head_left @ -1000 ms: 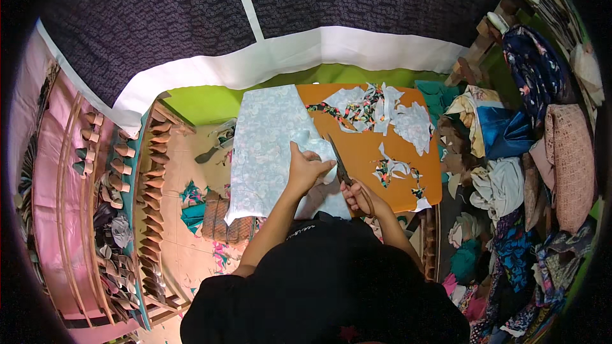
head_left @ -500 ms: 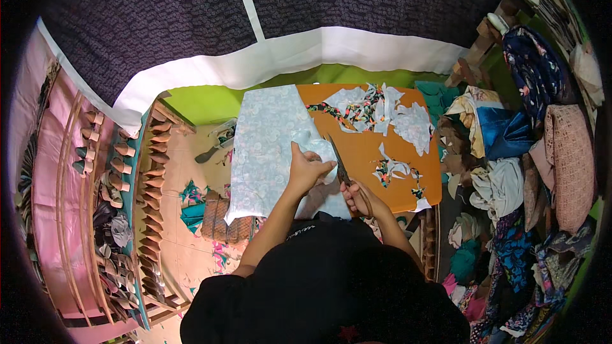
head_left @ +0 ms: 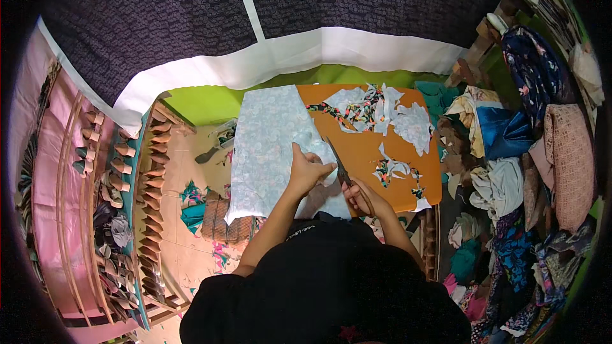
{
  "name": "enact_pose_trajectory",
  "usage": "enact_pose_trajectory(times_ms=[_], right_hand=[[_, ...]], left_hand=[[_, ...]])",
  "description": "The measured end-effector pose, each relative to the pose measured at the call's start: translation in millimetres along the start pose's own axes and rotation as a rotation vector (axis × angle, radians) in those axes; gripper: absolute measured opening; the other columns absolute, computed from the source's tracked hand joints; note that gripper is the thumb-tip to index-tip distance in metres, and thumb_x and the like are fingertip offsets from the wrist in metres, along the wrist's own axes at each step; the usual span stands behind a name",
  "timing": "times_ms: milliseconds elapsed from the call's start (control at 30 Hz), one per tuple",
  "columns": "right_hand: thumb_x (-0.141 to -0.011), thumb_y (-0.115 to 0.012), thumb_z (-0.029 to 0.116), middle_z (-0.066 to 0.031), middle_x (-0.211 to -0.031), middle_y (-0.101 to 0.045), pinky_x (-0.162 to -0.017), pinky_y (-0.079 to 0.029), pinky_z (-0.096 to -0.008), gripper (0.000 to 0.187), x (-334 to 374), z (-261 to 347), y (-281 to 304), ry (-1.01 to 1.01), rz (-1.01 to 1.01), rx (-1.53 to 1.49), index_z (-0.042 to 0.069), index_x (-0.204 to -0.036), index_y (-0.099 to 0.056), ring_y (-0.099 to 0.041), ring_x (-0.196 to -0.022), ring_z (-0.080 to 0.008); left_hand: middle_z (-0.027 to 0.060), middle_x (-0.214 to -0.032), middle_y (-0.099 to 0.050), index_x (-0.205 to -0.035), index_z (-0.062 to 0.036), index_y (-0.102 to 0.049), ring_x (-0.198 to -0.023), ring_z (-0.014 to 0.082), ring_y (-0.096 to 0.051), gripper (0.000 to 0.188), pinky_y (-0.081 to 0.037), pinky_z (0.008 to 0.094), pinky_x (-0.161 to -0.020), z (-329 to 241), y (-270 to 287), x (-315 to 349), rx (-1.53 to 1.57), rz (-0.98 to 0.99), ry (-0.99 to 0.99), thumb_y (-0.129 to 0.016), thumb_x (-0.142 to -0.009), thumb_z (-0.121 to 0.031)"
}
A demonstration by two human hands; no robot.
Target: Cutting out fabric patterns using scissors on a work table.
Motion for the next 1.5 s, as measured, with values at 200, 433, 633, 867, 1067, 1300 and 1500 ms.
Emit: enact_pose_trajectory(times_ms=[200, 433, 633, 867, 1067, 1300, 1500], right_hand=[[-0.065, -0.031, 0.073, 0.0003, -0.057, -0.036, -0.041, -0.032, -0.0189, 0.071, 0.1, -13.8, 5.9, -0.142, 0.079, 0.071, 0.005, -0.084, -0.04, -0.036, -0.046, -0.0068], [-0.061, -0.029, 0.077, 0.0, -0.056, -0.035, -0.037, -0.03, -0.0197, 0.076, 1.3, -29.0, 3.9, -0.26, 0.0, -0.058, 0.004, -0.08, -0.039, -0.034, -0.041, -0.0074], [-0.062, -0.027, 0.077, -0.0006, -0.055, -0.036, -0.04, -0.032, -0.021, 0.076, -3.2, -20.1, 3.7, -0.082, 0.07, 0.124, 0.004, -0.079, -0.039, -0.037, -0.045, -0.0086], [-0.069, -0.031, 0.07, -0.0015, -0.056, -0.038, -0.044, -0.034, -0.0236, 0.068, -3.7, -8.1, 6.3, -0.029, 0.009, 0.274, 0.003, -0.075, -0.041, -0.04, -0.05, -0.0103], [-0.083, -0.045, 0.026, -0.0075, -0.069, -0.044, -0.06, -0.037, -0.0277, 0.032, 0.3, 4.0, 4.7, -0.001, 0.033, 0.267, 0.0, -0.1, -0.043, -0.04, -0.063, -0.0156], [-0.081, -0.042, 0.029, -0.0025, -0.06, -0.044, -0.05, -0.038, -0.0274, 0.027, 3.4, -19.0, 5.1, 0.077, -0.061, 0.284, 0.002, -0.084, -0.05, -0.044, -0.053, -0.0159], [-0.071, -0.028, 0.068, 0.0004, -0.058, -0.037, -0.042, -0.03, -0.0185, 0.068, 3.8, -20.4, -3.7, -0.212, 0.093, -0.133, 0.003, -0.085, -0.04, -0.035, -0.049, -0.0064]], left_hand=[[0.0093, -0.064, -0.048, -0.109, 0.0109, -0.007, -0.049, 0.0127, -0.049, 0.085, -0.04, 0.0234, -0.037, 2.8, 3.5, 0.1, -0.006, -0.005, -0.016, -0.071, -0.056, -0.002], [0.0123, -0.07, -0.048, -0.107, 0.0098, -0.01, -0.053, 0.014, -0.05, 0.083, -0.042, 0.0246, -0.037, 5.2, 5.1, -1.7, -0.037, 0.019, -0.019, -0.072, -0.055, -0.004], [0.0138, -0.072, -0.049, -0.105, 0.0079, -0.012, -0.053, 0.0151, -0.051, 0.079, -0.043, 0.0257, -0.038, 5.1, 5.1, -0.4, -0.083, 0.019, -0.061, -0.072, -0.056, -0.004], [0.0125, -0.069, -0.049, -0.101, 0.0049, -0.016, -0.053, 0.0141, -0.051, 0.071, -0.041, 0.0243, -0.036, 2.5, 2.6, 2.2, -0.091, 0.013, -0.033, -0.071, -0.058, -0.006], [0.0104, -0.067, -0.048, -0.091, 0.0006, -0.02, -0.052, 0.0109, -0.048, 0.057, -0.04, 0.0222, -0.039, 8.2, 4.1, -1.6, 0.131, -0.081, -0.067, -0.069, -0.063, -0.006], [0.011, -0.065, -0.048, -0.091, -0.0015, -0.021, -0.055, 0.0129, -0.05, 0.055, -0.041, 0.0225, -0.042, -4.3, 4.6, 0.1, 0.17, -0.084, -0.036, -0.067, -0.062, -0.002], [0.012, -0.062, -0.05, -0.096, 0.0029, -0.02, -0.052, 0.0154, -0.05, 0.06, -0.042, 0.0261, -0.04, -5.3, 7.6, 3.7, 0.105, -0.155, -0.082, -0.068, -0.06, -0.004]])
Point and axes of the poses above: each hand's wrist, its own x-axis away from the middle knuckle, its own y-axis out of the back of the hand, z = x × y, the point moved 4 cm from there along -x, towards the middle knuckle
